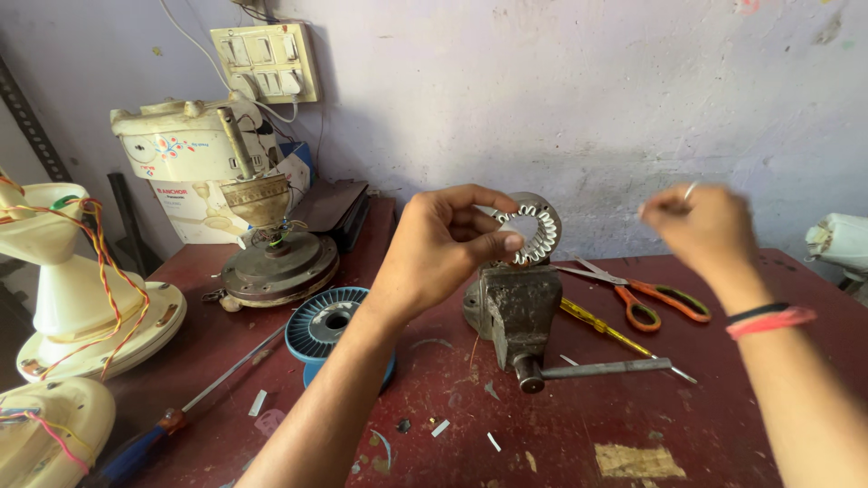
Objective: The person secures a motor stator in a bench vise and inserts small white insulating strips into the winding slots. They use orange-handled scissors to trim the strips and a screwdriver to adjust the vise and press the pieces into place. The stator remains clamped in the vise throughout the clip.
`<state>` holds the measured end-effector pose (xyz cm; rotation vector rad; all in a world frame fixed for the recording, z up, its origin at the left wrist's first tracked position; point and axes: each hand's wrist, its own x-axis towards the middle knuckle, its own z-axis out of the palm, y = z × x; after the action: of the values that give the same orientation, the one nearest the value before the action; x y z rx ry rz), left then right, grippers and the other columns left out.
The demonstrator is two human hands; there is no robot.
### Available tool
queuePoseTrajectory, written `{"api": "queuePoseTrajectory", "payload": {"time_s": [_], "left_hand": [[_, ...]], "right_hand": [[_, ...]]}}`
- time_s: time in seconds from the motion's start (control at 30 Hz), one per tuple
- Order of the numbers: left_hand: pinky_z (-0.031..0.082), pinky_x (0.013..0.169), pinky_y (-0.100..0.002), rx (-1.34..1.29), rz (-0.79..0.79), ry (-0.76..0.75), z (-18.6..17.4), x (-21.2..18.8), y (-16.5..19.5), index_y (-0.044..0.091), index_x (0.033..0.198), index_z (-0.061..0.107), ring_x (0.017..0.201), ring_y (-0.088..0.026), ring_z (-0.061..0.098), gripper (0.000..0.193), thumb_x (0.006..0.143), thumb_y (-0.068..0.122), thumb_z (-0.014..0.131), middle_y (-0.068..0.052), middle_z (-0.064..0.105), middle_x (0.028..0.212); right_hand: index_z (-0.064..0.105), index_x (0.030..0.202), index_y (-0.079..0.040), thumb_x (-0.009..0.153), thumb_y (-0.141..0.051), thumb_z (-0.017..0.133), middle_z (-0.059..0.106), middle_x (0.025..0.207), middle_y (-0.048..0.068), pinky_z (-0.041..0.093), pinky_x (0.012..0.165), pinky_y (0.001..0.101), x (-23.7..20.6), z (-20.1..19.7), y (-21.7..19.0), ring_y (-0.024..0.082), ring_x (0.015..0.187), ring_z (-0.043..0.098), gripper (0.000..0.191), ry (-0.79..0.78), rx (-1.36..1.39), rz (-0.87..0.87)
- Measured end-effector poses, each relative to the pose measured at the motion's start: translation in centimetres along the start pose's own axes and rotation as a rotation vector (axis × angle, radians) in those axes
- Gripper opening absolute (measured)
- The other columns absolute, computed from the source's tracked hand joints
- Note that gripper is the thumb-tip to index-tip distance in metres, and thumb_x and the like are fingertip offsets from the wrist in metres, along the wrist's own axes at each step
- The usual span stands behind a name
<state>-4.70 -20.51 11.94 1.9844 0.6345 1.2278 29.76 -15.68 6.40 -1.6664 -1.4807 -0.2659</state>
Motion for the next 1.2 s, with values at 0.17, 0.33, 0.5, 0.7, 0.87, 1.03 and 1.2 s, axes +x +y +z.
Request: {"api": "queuePoseTrajectory", "payload": {"time_s": [0.17, 0.33, 0.5, 0.7, 0.87, 1.03, 1.2], "left_hand": [[0.067, 0.077, -0.027, -0.114, -0.005, 0.058, 0.8, 0.0, 0.0, -0.005, 0.111, 0.074, 0.084, -0.014, 0.078, 0.028, 0.087, 0.008, 0.077, -0.013, 0.080, 0.093], [0.066, 0.081, -0.028, -0.253, 0.039, 0.021, 1.5, -0.4, 0.0, -0.007, 0.117, 0.071, 0.089, -0.016, 0.077, 0.027, 0.092, 0.002, 0.071, -0.014, 0.079, 0.099], [0.065, 0.081, -0.029, -0.251, 0.083, 0.002, 1.1, -0.9, 0.6, -0.007, 0.119, 0.070, 0.090, -0.017, 0.076, 0.026, 0.094, -0.002, 0.069, -0.017, 0.079, 0.101], [0.065, 0.080, -0.028, -0.217, 0.075, 0.022, 1.1, -1.3, 1.1, -0.004, 0.118, 0.070, 0.091, -0.016, 0.077, 0.025, 0.094, 0.002, 0.071, -0.016, 0.080, 0.099], [0.065, 0.084, -0.028, -0.150, 0.134, -0.036, 1.4, -1.3, 1.2, -0.003, 0.121, 0.070, 0.096, -0.015, 0.075, 0.029, 0.093, 0.003, 0.072, -0.014, 0.079, 0.105], [0.064, 0.083, -0.027, 0.037, 0.189, 0.096, 2.2, -1.3, 1.2, -0.001, 0.117, 0.074, 0.095, -0.014, 0.077, 0.027, 0.092, 0.009, 0.074, -0.012, 0.080, 0.103], [0.063, 0.080, -0.028, 0.159, 0.271, 0.144, 2.5, -1.0, 1.1, 0.004, 0.113, 0.076, 0.093, -0.014, 0.078, 0.023, 0.091, 0.013, 0.075, -0.010, 0.081, 0.102]], "right_hand": [[0.076, 0.107, -0.003, 0.098, -0.010, 0.078, 0.076, 0.097, 0.010, 0.059, 0.078, 0.0253, -3.2, -5.7, -8.6, 0.014, 0.083, 0.074, 0.011, 0.095, 0.449, -0.532], [0.077, 0.104, -0.002, 0.080, -0.013, 0.084, 0.079, 0.096, 0.010, 0.061, 0.062, 0.0223, -7.2, -7.8, -15.2, 0.013, 0.072, 0.074, 0.028, 0.011, 0.383, -0.852], [0.076, 0.106, 0.000, 0.082, -0.004, 0.081, 0.077, 0.101, 0.011, 0.061, 0.067, 0.0240, -8.6, -8.0, -17.4, 0.016, 0.083, 0.077, 0.025, 0.049, 0.344, -0.830], [0.077, 0.102, 0.001, 0.079, -0.004, 0.084, 0.076, 0.099, 0.013, 0.060, 0.061, 0.0255, -8.4, -7.6, -17.3, 0.019, 0.079, 0.075, 0.025, 0.093, 0.248, -0.881], [0.077, 0.100, 0.003, 0.081, -0.003, 0.082, 0.076, 0.096, 0.015, 0.060, 0.061, 0.0286, -8.1, -7.5, -16.6, 0.022, 0.077, 0.075, 0.020, 0.111, 0.170, -0.871], [0.075, 0.100, 0.005, 0.084, -0.003, 0.080, 0.076, 0.097, 0.017, 0.061, 0.063, 0.0295, -7.7, -7.4, -16.0, 0.024, 0.080, 0.075, 0.019, 0.119, 0.196, -0.878], [0.075, 0.101, 0.004, 0.087, -0.001, 0.077, 0.076, 0.097, 0.016, 0.061, 0.064, 0.0291, -7.5, -7.2, -15.6, 0.023, 0.081, 0.076, 0.014, 0.099, 0.240, -0.881]]}}
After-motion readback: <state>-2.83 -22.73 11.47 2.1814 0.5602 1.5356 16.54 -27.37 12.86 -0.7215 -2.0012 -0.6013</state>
